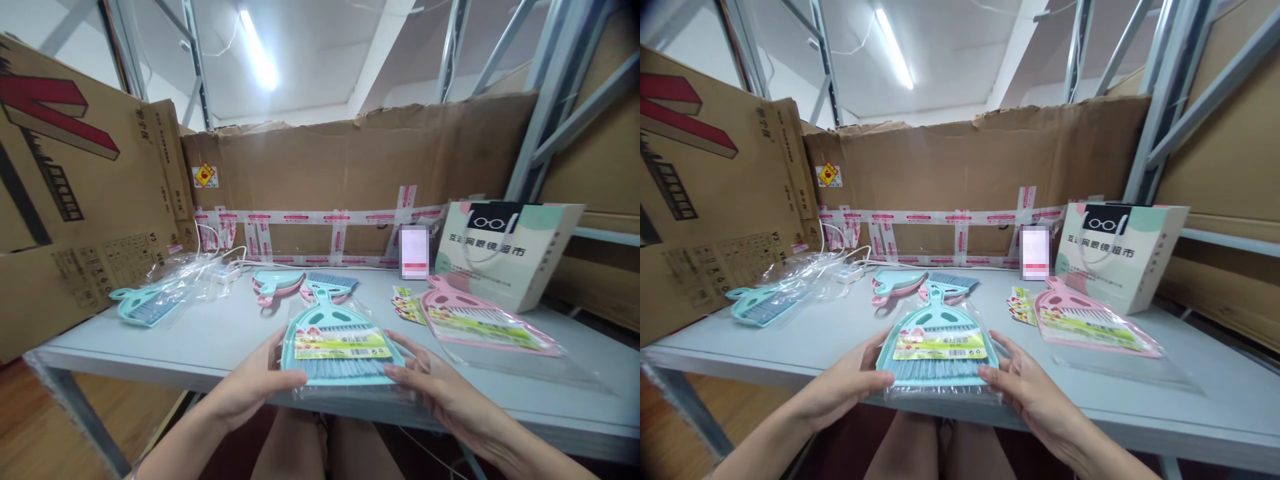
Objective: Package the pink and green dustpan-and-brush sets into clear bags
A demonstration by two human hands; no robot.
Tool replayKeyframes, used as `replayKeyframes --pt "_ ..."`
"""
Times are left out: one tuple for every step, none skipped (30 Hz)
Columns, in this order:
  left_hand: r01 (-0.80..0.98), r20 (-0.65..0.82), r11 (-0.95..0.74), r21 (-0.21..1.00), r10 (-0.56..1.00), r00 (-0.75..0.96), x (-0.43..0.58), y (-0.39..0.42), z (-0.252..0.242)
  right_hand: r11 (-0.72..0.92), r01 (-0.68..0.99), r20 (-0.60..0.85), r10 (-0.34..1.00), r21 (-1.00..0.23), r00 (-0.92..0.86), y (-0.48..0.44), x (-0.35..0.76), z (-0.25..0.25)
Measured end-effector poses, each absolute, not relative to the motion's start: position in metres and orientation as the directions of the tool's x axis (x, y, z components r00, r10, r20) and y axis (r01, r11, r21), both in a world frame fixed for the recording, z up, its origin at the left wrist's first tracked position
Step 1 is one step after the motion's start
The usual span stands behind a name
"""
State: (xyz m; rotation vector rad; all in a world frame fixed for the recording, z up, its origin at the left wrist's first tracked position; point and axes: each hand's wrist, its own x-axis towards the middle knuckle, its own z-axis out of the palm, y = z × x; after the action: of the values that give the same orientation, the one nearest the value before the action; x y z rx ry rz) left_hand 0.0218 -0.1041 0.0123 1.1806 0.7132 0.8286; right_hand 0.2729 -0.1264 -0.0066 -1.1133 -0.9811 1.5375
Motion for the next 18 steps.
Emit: replayKeyframes --pt "-0.191 -0.038 0.151 0.97 0.868 0.496 0.022 -0.108 0.009 -0.208 -0.236 -0.195 0.978 -0.949 -0.077 -0.127 0.273 -0.008" --pt "-0.2 -0.04 0.148 0.969 0.887 0.461 0.022 -0.11 0.006 -0.205 -0.236 -0.202 0.979 -0.95 -0.037 -0.127 0.273 -0.009" --pt "-0.206 -0.049 0.149 0.967 0.905 0.422 0.022 -0.111 0.002 -0.205 -0.24 -0.21 0.978 -0.949 -0.004 -0.127 0.273 -0.01" --pt "-0.207 -0.062 0.152 0.966 0.92 0.387 0.023 -0.112 -0.001 -0.206 -0.241 -0.218 0.976 -0.948 0.02 -0.127 0.272 -0.009" --pt "-0.202 -0.076 0.157 0.967 0.931 0.358 0.024 -0.111 -0.004 -0.208 -0.234 -0.223 0.974 -0.95 0.039 -0.127 0.271 -0.008" --pt "-0.19 -0.087 0.158 0.969 0.939 0.334 0.026 -0.111 -0.006 -0.206 -0.217 -0.223 0.973 -0.954 0.055 -0.127 0.27 -0.006" --pt "-0.173 -0.091 0.151 0.973 0.946 0.312 0.027 -0.11 -0.007 -0.2 -0.191 -0.216 0.974 -0.961 0.067 -0.128 0.269 -0.005" --pt "-0.15 -0.088 0.136 0.979 0.952 0.294 0.029 -0.109 -0.008 -0.191 -0.161 -0.205 0.976 -0.968 0.074 -0.128 0.268 -0.003" --pt "-0.121 -0.077 0.115 0.986 0.958 0.277 0.03 -0.108 -0.009 -0.179 -0.129 -0.19 0.979 -0.975 0.075 -0.128 0.267 -0.003" --pt "-0.089 -0.064 0.09 0.992 0.962 0.264 0.031 -0.107 -0.01 -0.168 -0.1 -0.175 0.982 -0.981 0.067 -0.129 0.267 -0.003" --pt "-0.056 -0.049 0.066 0.996 0.966 0.255 0.031 -0.107 -0.011 -0.162 -0.077 -0.166 0.985 -0.984 0.052 -0.129 0.268 -0.004" --pt "-0.025 -0.037 0.044 0.999 0.968 0.247 0.031 -0.107 -0.011 -0.16 -0.058 -0.162 0.986 -0.985 0.03 -0.13 0.27 -0.005" --pt "0.003 -0.03 0.03 1.0 0.969 0.245 0.031 -0.106 -0.012 -0.157 -0.039 -0.157 0.988 -0.987 0.002 -0.13 0.272 -0.008" --pt "0.028 -0.027 0.021 0.999 0.969 0.247 0.03 -0.106 -0.012 -0.144 -0.011 -0.144 0.989 -0.99 -0.029 -0.132 0.274 -0.011" --pt "0.05 -0.024 0.012 0.999 0.968 0.251 0.03 -0.106 -0.013 -0.114 0.027 -0.116 0.992 -0.993 -0.051 -0.133 0.277 -0.015" --pt "0.069 -0.019 0.001 0.998 0.966 0.258 0.029 -0.106 -0.014 -0.063 0.081 -0.068 0.996 -0.995 -0.064 -0.135 0.28 -0.019" --pt "0.088 -0.013 -0.011 0.996 0.964 0.265 0.028 -0.106 -0.015 0.009 0.154 -0.003 0.997 -0.988 -0.077 -0.137 0.283 -0.022" --pt "0.106 -0.006 -0.024 0.994 0.962 0.273 0.028 -0.106 -0.016 0.093 0.243 0.072 0.993 -0.966 -0.096 -0.14 0.286 -0.025"
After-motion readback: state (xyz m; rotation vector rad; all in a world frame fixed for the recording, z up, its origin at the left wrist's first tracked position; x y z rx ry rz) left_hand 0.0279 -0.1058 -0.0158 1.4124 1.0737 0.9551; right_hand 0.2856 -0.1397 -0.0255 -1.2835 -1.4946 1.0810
